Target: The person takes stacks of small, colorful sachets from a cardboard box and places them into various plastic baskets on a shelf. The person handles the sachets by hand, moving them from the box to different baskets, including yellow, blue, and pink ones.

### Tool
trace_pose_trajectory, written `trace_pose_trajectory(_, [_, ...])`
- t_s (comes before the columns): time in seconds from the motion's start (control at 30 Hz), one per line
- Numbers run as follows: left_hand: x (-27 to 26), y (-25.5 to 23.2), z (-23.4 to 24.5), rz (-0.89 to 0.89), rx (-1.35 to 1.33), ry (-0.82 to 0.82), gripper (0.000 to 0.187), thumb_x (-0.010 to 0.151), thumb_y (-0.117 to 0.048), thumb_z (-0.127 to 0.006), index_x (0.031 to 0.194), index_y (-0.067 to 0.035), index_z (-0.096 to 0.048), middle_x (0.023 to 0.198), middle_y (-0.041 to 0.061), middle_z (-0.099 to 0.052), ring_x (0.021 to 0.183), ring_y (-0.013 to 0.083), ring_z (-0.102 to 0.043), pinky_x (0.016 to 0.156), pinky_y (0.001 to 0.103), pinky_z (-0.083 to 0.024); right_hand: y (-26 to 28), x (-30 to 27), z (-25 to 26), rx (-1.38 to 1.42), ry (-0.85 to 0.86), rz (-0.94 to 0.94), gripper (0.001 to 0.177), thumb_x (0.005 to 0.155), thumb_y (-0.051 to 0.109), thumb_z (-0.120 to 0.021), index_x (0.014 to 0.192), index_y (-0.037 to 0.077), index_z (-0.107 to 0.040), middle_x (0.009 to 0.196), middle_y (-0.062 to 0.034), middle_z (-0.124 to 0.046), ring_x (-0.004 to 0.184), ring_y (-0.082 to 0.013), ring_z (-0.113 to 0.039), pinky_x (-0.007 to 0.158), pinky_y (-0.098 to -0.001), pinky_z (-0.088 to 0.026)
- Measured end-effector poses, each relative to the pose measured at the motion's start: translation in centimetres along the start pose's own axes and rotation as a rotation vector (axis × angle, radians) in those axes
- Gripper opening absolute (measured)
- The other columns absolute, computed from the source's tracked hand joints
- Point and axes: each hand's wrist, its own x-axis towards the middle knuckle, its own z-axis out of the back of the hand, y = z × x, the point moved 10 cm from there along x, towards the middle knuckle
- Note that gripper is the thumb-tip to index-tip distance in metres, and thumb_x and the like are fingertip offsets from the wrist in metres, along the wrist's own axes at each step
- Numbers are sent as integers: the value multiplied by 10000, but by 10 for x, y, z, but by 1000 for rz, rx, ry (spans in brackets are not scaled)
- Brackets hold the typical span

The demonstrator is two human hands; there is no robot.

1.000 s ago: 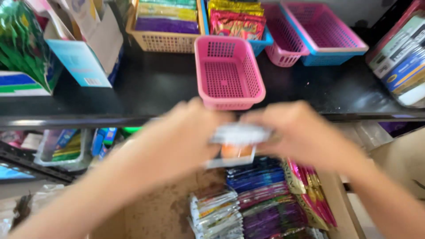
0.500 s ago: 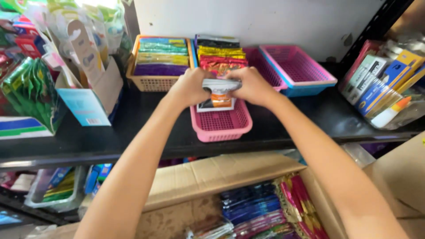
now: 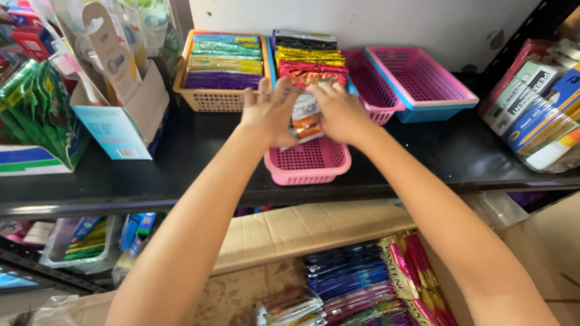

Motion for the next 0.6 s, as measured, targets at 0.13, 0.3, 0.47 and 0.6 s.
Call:
trace_pose_trajectory(0.13, [14, 10, -28, -13, 62, -27, 1225, 583, -426, -933, 1586, -167, -279, 1598, 117, -337, 1477, 380, -279, 1103, 645, -309, -9, -1, -7, -138, -9, 1, 783, 787, 59, -711, 1533, 59, -472, 1468, -151, -499, 1331, -400, -482, 992, -568, -432])
trace_pose_trajectory(0.3, [17, 6, -26, -79, 38, -120, 1174, 594, -344, -925, 1531, -26, -294, 1465, 171, -441, 1413, 334, -388, 1082, 524, -388, 27, -4, 19, -13, 205, -106, 1183, 575, 286, -940, 1527, 27, -287, 1454, -168, -393, 1361, -392, -401, 1064, -565, -379])
trace_pose_trajectory(0.47, [36, 19, -44, -62, 60, -180, 1062, 661, -243, -883, 1545, -45, -329, 1435, 161, -493, 1386, 344, -459, 1071, 471, -452, 4, 12, -16, -91, 94, -39, 1093, 677, 215, -908, 1548, -41, -298, 1485, -221, -412, 1392, -437, -408, 1121, -527, -405])
trace_pose_trajectory(0.6, [30, 19, -34, -51, -56, -167, 1017, 642, -213, -885, 1503, -70, -362, 1410, 166, -497, 1363, 380, -474, 1088, 471, -452, 6, 14, -22, -86, 46, 0, 1187, 562, 129, -948, 1509, -113, -275, 1447, -277, -397, 1363, -521, -354, 1129, -514, -376])
